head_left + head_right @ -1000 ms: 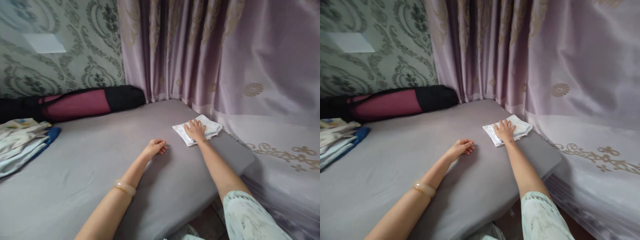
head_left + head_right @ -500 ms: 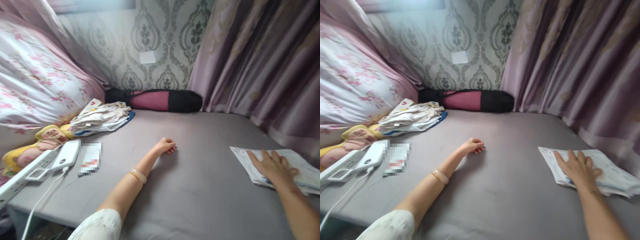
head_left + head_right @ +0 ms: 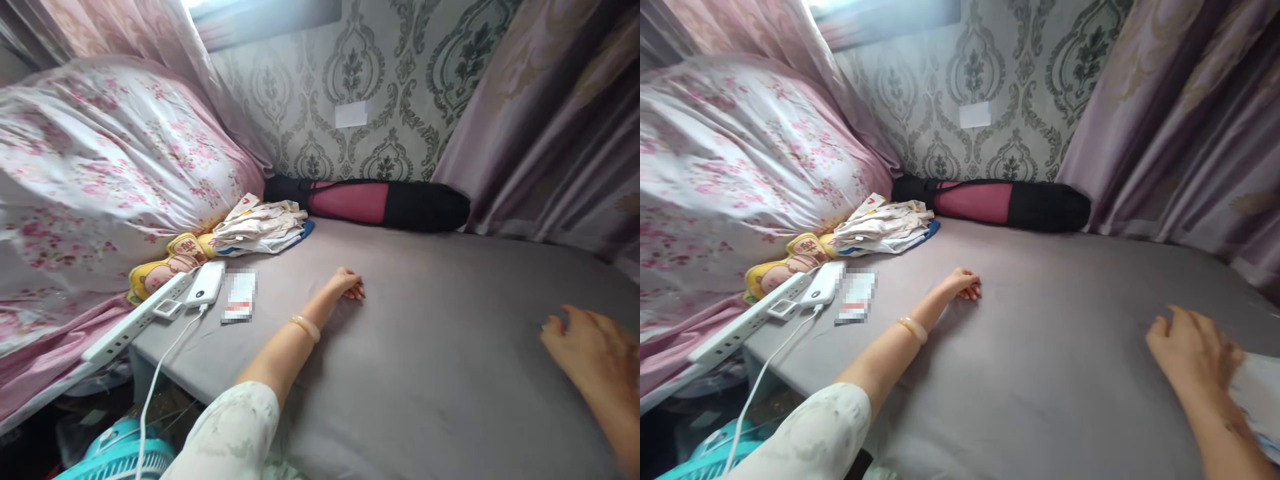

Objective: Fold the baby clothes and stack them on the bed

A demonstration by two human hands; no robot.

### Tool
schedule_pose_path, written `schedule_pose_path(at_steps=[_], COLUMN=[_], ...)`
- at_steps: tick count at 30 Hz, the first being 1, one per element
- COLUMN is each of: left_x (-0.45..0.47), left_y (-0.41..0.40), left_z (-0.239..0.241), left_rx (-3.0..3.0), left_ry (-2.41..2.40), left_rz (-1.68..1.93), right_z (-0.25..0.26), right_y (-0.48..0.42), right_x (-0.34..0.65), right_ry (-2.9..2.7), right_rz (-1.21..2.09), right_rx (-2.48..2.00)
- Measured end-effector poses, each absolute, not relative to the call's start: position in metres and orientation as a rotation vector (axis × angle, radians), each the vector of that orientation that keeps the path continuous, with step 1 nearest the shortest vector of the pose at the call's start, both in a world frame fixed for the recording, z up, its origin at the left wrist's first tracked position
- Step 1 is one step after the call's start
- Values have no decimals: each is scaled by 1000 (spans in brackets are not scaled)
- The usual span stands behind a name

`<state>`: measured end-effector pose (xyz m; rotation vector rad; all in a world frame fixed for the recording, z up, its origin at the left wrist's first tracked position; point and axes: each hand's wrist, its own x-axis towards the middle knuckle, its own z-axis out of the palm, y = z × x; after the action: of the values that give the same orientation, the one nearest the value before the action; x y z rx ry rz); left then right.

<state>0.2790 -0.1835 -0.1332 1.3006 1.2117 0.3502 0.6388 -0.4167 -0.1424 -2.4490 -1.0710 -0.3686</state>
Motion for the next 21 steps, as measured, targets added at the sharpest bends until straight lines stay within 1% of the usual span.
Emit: schedule_pose_path(at_steps=[2,5,9,12,16,19,21], left_x=[282,278,250,214,153,104,74], left_y=[-180,-174,-158,-136,-97,-67,-50], left_z=[-135,-132,-119,-102,-76,-59,-52], left_rx=[1294,1281,1320,1461,1592,1656,1775], left_ry=[1217,1180,1070,1115,1276,1546,1744], left_rz=[329,267,216,420,776,1022,1117], right_z=[-144,-147,-149,-149,-154,-159,-162], right_y=[-381,-328,-285,-275,-274,-274,-274], right_x=[596,530,458,429,421,423,424], right_ry=[-1197,-1501,-1755,-1822,-1705,-1680,-1690], right_rz=[-333,-11,72,37,14,-19,-62], right_rx=[-2437,-2425,-2321,-2311,-2345,-2322,-2298])
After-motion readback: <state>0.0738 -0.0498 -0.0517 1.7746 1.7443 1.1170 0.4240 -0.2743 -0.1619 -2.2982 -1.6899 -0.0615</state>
